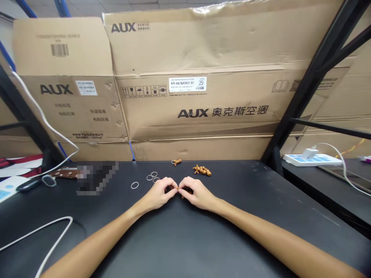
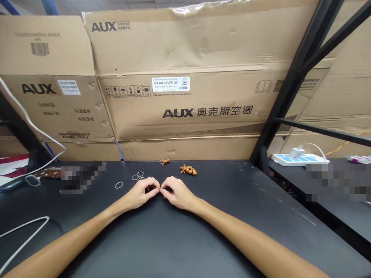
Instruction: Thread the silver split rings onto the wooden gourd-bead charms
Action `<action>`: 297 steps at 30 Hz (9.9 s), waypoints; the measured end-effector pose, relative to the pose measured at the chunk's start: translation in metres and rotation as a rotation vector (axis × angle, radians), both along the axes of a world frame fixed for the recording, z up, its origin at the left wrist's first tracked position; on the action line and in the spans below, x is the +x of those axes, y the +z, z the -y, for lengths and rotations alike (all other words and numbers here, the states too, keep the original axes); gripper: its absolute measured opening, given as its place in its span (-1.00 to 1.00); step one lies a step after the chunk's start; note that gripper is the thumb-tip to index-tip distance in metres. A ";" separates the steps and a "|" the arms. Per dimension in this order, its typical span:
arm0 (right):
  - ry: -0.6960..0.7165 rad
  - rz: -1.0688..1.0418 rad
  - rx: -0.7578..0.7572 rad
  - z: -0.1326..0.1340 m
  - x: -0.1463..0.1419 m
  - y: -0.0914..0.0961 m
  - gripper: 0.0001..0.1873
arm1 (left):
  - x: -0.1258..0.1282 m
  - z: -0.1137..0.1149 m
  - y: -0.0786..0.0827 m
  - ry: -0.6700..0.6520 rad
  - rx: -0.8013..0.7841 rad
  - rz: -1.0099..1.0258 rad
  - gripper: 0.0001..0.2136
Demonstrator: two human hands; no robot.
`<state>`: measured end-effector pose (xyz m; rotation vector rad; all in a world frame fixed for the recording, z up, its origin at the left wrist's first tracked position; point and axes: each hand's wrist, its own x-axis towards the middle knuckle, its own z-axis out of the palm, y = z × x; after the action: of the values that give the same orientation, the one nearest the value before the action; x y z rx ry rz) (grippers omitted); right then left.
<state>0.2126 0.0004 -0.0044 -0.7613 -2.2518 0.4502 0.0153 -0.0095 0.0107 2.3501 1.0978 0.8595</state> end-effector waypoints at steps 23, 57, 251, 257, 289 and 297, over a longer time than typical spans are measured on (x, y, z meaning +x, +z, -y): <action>-0.064 -0.004 -0.047 -0.001 -0.001 -0.002 -0.86 | 0.000 0.001 -0.003 0.041 0.009 -0.073 -0.90; -0.157 -0.025 -0.073 -0.005 -0.001 -0.006 -0.86 | -0.017 -0.007 -0.008 0.111 0.267 -0.293 -0.77; 0.001 -0.164 -0.290 0.001 0.003 0.005 -0.79 | 0.005 0.004 -0.002 -0.036 -0.186 0.184 -0.80; 0.042 -0.219 -0.429 0.000 0.003 0.004 -0.71 | 0.006 0.004 -0.004 -0.045 -0.209 0.211 -0.79; 0.083 -0.191 -0.440 0.003 0.001 0.005 -0.63 | -0.003 -0.004 0.004 -0.140 -0.395 0.340 -0.73; 0.052 -0.119 -0.337 0.002 0.002 0.003 -0.63 | -0.005 -0.005 0.005 -0.168 -0.444 0.333 -0.71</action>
<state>0.2144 -0.0017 -0.0013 -0.8201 -2.1136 0.8919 0.0101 -0.0042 0.0159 1.8248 0.8368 0.8106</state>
